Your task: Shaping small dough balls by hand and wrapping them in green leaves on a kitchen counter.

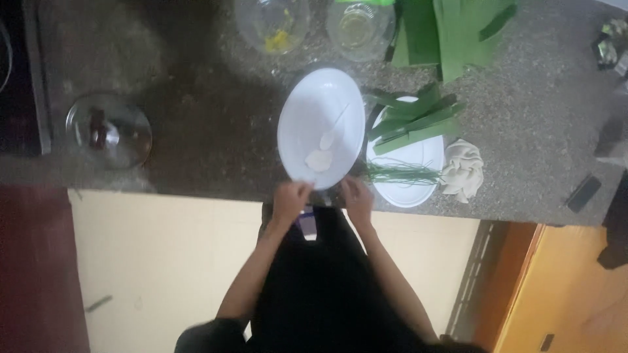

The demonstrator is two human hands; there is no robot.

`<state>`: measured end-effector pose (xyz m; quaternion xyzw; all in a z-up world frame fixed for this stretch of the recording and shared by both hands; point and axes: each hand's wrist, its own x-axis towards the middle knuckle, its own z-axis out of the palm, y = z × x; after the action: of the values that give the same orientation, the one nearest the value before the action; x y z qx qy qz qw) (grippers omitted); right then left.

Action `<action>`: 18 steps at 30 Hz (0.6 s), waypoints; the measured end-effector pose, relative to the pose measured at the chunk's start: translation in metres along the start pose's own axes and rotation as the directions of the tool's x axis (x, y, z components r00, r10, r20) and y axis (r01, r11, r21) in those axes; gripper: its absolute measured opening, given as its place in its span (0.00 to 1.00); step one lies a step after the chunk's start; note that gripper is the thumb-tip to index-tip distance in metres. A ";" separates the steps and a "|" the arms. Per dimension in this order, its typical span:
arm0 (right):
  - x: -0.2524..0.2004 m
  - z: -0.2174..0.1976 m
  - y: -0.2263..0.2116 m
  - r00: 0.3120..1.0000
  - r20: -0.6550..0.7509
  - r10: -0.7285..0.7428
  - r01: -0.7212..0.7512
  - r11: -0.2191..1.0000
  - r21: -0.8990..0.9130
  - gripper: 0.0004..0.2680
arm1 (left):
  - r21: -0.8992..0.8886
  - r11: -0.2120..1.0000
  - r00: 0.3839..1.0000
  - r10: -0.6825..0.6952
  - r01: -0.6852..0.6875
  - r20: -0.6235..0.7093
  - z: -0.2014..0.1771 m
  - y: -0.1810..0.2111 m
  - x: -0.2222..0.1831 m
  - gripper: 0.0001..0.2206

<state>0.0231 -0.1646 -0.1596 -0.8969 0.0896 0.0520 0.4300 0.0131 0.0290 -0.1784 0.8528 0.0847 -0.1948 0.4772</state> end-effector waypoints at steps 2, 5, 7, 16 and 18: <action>-0.034 -0.005 0.054 0.987 0.020 0.162 -0.163 0.981 0.105 0.08 | -0.050 0.998 0.994 0.031 -0.026 0.103 0.000 0.000 -0.025 0.12; -0.059 -0.014 0.083 0.921 0.090 0.379 -0.390 0.900 0.194 0.08 | -0.140 0.990 0.964 0.063 -0.026 0.260 0.005 -0.016 -0.037 0.09; -0.069 -0.023 0.090 0.876 0.128 0.464 -0.480 0.863 0.157 0.07 | -0.189 0.982 0.942 0.051 0.013 0.332 0.018 -0.030 -0.044 0.09; -0.069 -0.041 0.209 0.693 0.659 0.292 -0.204 0.956 -0.209 0.12 | -0.007 0.992 0.855 0.116 -0.130 0.506 0.154 -0.086 -0.039 0.09; -0.073 -0.031 0.277 0.512 0.803 0.305 -0.092 0.949 -0.302 0.20 | 0.154 0.988 0.776 -0.111 0.018 0.621 0.187 -0.096 -0.034 0.11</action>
<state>-0.1046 -0.3504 -0.3392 -0.7860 -0.0317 0.5349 0.3083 -0.0962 -0.0770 -0.3270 0.7671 -0.0637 -0.4891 0.4102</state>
